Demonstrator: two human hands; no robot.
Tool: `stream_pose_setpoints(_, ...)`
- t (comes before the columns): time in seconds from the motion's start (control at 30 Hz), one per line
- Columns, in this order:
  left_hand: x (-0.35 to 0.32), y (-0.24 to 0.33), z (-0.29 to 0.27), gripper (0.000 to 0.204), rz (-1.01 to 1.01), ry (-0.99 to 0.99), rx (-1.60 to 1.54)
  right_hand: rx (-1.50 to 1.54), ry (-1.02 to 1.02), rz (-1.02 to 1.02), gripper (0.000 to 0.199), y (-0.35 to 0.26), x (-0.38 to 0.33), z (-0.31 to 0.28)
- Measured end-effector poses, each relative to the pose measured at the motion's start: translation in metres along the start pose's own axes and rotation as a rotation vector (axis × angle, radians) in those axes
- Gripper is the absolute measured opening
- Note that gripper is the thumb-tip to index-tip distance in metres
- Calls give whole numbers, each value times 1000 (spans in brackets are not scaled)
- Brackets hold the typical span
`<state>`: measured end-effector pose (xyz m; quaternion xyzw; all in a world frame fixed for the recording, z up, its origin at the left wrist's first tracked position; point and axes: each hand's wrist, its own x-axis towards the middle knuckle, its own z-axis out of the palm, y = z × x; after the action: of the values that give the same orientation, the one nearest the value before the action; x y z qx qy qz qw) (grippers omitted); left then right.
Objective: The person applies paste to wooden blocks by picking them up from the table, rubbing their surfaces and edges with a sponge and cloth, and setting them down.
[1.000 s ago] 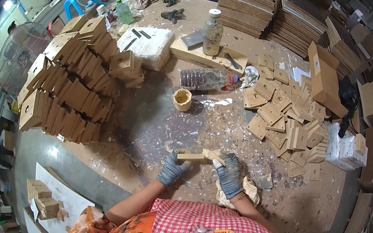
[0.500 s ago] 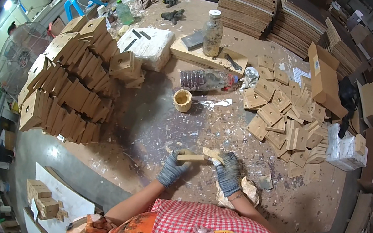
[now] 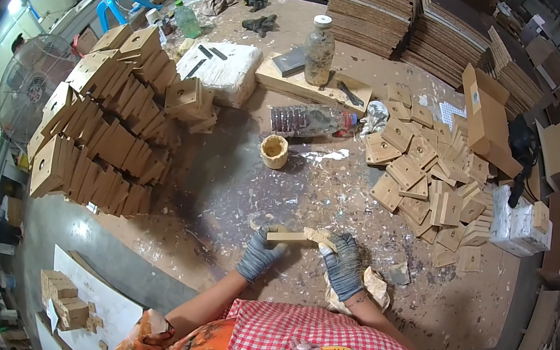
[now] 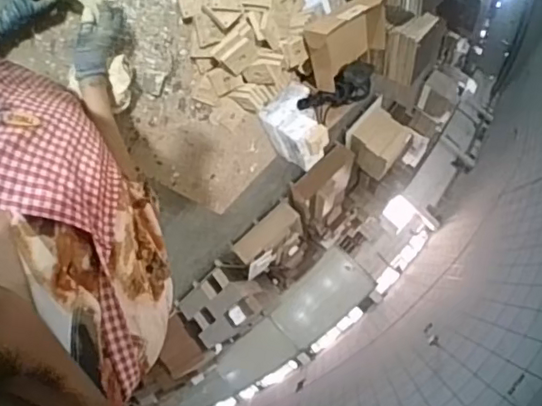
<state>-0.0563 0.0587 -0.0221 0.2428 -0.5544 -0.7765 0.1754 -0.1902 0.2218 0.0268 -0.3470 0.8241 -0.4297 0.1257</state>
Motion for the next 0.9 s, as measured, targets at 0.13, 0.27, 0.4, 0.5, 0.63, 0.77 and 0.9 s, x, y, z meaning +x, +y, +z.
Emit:
stream_pose_setpoints(0.13, 1, -12, -6, 30, 41, 4, 19, 6, 40, 2, 24, -1, 1, 1)
stream_pose_setpoints(0.27, 1, -10, -5, 30, -10, -6, 64, 12, 27, -16, 25, 1, 1, -2)
stream_pose_setpoints(0.4, 0, -14, -7, 30, -13, 6, 68, 73, 39, -16, 25, -7, 2, -3)
stream_pose_setpoints(0.5, 2, -10, -6, 31, 4, -21, 104, 18, -12, 33, 25, 0, -1, -3)
stream_pose_setpoints(0.63, 1, -12, -5, 31, 22, 9, 61, -8, 23, 19, 23, 5, 1, -4)
stream_pose_setpoints(0.77, 3, -7, -5, 30, -15, -23, 66, 62, -22, -26, 22, 4, 0, -3)
stream_pose_setpoints(0.9, 2, -12, -7, 29, -7, 4, 93, -2, 1, 12, 23, 0, 2, -8)
